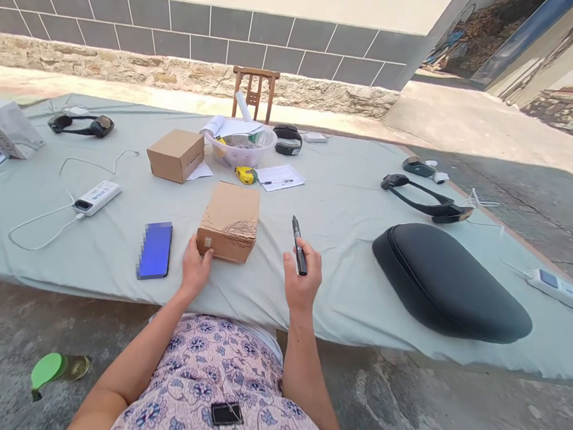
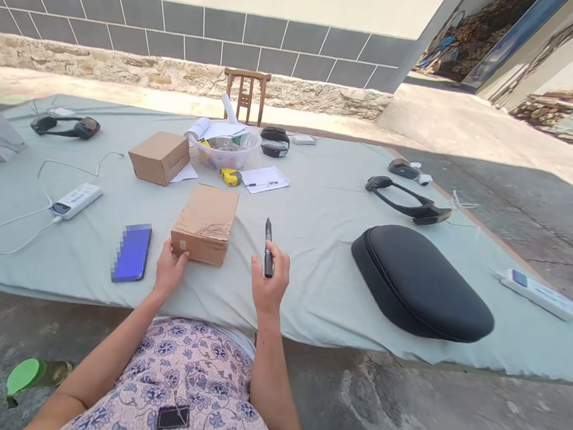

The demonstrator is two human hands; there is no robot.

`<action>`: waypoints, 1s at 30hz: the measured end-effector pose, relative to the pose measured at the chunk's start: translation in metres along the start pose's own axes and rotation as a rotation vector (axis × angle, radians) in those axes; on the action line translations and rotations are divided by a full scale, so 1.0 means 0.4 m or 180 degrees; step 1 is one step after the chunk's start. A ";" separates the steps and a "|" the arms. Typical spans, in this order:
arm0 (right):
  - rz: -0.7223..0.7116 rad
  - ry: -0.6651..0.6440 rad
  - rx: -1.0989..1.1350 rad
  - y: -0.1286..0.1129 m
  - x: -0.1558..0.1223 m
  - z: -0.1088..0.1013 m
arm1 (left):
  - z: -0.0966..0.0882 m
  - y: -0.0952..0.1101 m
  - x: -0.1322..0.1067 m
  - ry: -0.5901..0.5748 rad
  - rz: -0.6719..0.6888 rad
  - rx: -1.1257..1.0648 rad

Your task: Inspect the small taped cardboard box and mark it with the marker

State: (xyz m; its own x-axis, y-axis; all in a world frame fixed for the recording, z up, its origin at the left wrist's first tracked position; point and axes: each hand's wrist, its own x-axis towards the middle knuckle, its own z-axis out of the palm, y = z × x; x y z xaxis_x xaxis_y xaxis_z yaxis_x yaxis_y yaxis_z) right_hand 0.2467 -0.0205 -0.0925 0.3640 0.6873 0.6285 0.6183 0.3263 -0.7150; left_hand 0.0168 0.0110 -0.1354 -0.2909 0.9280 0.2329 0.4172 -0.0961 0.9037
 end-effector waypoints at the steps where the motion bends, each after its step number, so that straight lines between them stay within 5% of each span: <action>1: 0.0080 -0.0083 -0.0204 0.023 0.001 0.005 | -0.003 -0.006 0.003 -0.0025 0.0075 0.0160; 7: 0.0787 -0.0549 -0.1462 0.126 -0.016 0.013 | -0.103 -0.017 0.025 0.0343 0.0382 0.0934; 11: 0.0928 -0.0724 -0.1897 0.153 -0.042 0.021 | -0.224 -0.028 0.052 0.0931 -0.0044 0.1777; 14: 0.0892 -0.0650 -0.1906 0.168 -0.057 0.031 | -0.280 -0.049 0.055 0.0934 -0.0492 0.2364; 18: 0.0784 -0.0571 -0.1814 0.180 -0.063 0.037 | -0.289 -0.065 0.049 0.0567 -0.0690 0.2359; 30: 0.0585 0.0141 -0.0766 0.169 -0.033 0.007 | -0.273 -0.047 0.065 0.0802 -0.1167 0.0416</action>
State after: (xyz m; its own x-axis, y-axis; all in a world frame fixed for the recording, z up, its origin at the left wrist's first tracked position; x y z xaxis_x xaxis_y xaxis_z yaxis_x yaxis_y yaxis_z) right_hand 0.2818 -0.0058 -0.1498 0.5118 0.6900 0.5118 0.6845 0.0324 -0.7283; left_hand -0.0926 -0.0025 -0.1070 -0.6329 0.7742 0.0011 0.3481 0.2833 0.8936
